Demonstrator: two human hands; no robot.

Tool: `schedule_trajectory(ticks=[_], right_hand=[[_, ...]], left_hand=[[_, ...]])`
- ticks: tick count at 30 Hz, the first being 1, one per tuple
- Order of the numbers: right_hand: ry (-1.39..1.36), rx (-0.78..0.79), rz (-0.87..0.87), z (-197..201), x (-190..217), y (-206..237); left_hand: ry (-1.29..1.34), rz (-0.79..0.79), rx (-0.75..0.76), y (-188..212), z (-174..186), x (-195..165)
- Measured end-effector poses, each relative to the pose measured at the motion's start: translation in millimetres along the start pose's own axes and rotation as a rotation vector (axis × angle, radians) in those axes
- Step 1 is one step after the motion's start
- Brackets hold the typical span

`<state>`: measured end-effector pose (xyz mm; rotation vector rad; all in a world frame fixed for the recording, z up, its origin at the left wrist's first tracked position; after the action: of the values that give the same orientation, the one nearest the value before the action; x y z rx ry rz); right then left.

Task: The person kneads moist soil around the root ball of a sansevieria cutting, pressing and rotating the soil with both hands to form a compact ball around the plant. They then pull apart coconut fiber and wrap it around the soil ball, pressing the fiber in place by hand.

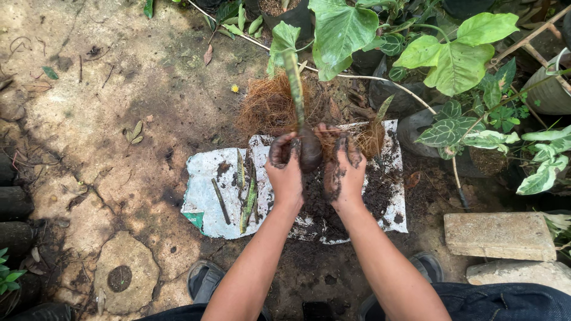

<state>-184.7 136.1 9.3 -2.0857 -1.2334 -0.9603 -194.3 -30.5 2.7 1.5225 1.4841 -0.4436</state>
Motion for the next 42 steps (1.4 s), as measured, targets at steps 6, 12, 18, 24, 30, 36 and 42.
schedule_trajectory(ticks=[6, 12, 18, 24, 30, 36, 42], right_hand=[[0.015, -0.072, -0.069, 4, -13, 12], [-0.181, 0.026, -0.027, -21, 13, -4], [-0.197, -0.048, -0.099, -18, 17, -12], [-0.187, -0.039, -0.097, -21, 23, -12], [0.106, 0.019, -0.106, -17, 22, -9], [0.503, 0.215, -0.046, -19, 13, 2], [0.973, 0.609, 0.153, -62, 17, 29]], left_hand=[[-0.165, -0.092, -0.059, 7, 6, -7], [-0.45, -0.072, 0.153, 13, -20, -16], [-0.848, -0.238, 0.2, 22, -36, -30], [-1.005, -0.407, 0.178, 31, -36, -27], [-1.175, -0.558, 0.263, 39, -50, -16], [-1.167, -0.599, 0.215, 39, -45, -16], [-1.125, -0.583, 0.116, 37, -32, -8]])
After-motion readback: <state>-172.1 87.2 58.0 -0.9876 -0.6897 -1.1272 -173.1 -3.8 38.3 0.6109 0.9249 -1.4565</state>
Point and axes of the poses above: each hand's wrist, its own y-axis away from the middle knuckle, its own z-axis out of the back of the hand, x = y × z, the point moved 10 cm from there along -y, towards the middle knuckle, and after that the axes turned 15 degrees about z, right-handed, at the moved point
